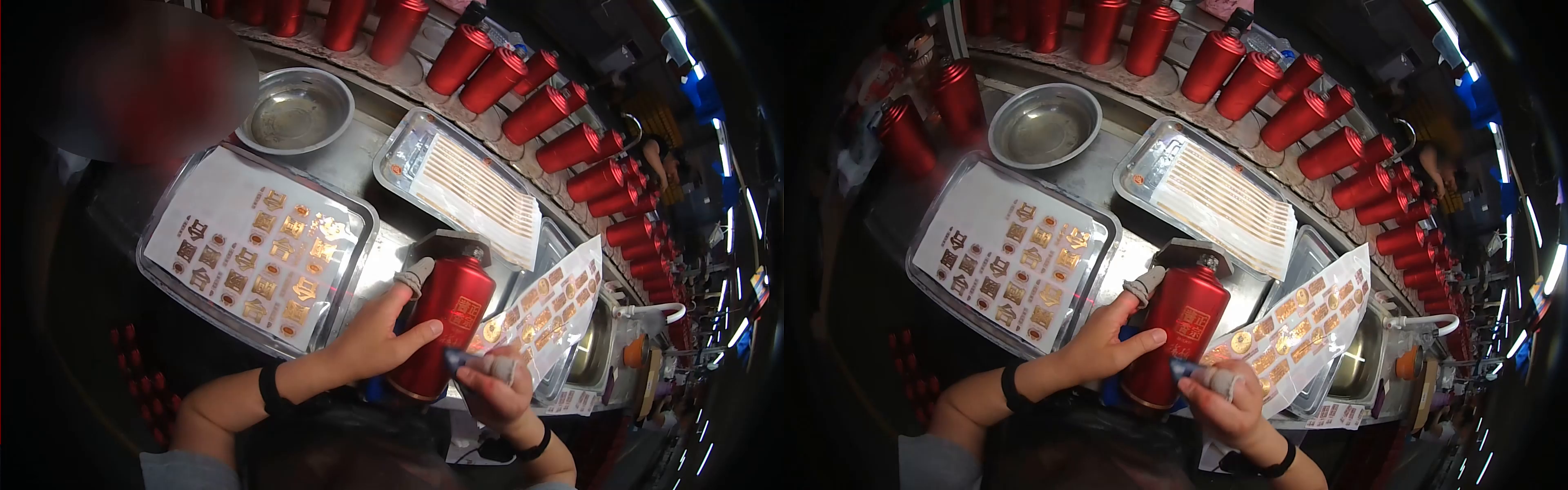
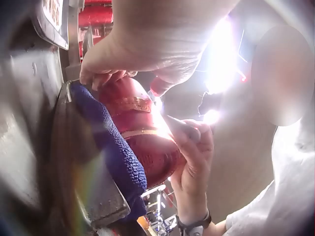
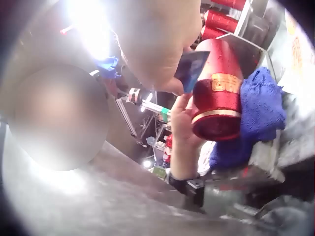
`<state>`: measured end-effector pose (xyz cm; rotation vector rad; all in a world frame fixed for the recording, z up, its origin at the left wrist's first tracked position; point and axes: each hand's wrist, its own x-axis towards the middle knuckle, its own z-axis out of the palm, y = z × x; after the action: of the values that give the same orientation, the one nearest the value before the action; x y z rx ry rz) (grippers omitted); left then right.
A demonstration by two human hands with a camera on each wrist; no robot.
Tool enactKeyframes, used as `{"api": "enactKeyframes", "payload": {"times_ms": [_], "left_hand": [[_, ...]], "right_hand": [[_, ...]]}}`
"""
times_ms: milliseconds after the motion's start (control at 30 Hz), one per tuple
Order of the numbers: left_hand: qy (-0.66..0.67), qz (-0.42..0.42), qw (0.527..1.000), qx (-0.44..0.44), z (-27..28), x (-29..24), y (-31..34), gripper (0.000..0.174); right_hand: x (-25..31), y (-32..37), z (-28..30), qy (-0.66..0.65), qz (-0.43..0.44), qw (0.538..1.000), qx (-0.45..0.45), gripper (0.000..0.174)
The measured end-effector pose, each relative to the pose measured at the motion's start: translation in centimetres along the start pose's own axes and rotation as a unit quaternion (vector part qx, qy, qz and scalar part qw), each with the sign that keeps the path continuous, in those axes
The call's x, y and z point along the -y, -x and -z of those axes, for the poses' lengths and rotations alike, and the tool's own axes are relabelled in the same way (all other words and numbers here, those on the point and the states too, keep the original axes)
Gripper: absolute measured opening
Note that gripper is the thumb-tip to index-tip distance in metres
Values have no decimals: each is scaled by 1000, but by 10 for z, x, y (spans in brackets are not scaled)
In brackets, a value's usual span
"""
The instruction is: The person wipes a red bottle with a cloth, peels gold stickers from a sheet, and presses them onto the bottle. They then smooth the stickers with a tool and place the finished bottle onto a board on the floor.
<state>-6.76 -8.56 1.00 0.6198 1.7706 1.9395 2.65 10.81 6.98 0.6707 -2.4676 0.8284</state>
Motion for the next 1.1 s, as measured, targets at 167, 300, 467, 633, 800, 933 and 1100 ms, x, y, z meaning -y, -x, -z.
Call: {"api": "enactKeyframes", "payload": {"times_ms": [167, 300, 467, 633, 800, 933, 1100], "left_hand": [[-5, -6, 1000, -12, -6, -3, -1, 66], [15, 22, 1000, -7, -1, -2, 1, 63], [8, 14, 999, -28, -2, -3, -1, 61], [-46, 5, 998, -34, -4, -5, 3, 66], [-51, 29, 997, -48, -14, -3, -1, 72], [-96, -11, 994, -52, -9, -2, 2, 67], [-318, -182, 930, 6, -4, -24, -29, 54]], "right_hand": [[-23, -38, 3, -6, -125, 990, -59, 23], [-25, -48, 1, 147, 72, 985, 48, 36], [-11, -30, 9, -89, 6, 977, 194, 39], [-29, -35, 3, 5, -30, 1000, -7, 25], [-34, -6, 4, -106, -231, 965, -61, 19], [-33, 32, -8, -59, -61, 995, -48, 16], [-30, 20, 0, -63, -250, 956, -138, 22]]}}
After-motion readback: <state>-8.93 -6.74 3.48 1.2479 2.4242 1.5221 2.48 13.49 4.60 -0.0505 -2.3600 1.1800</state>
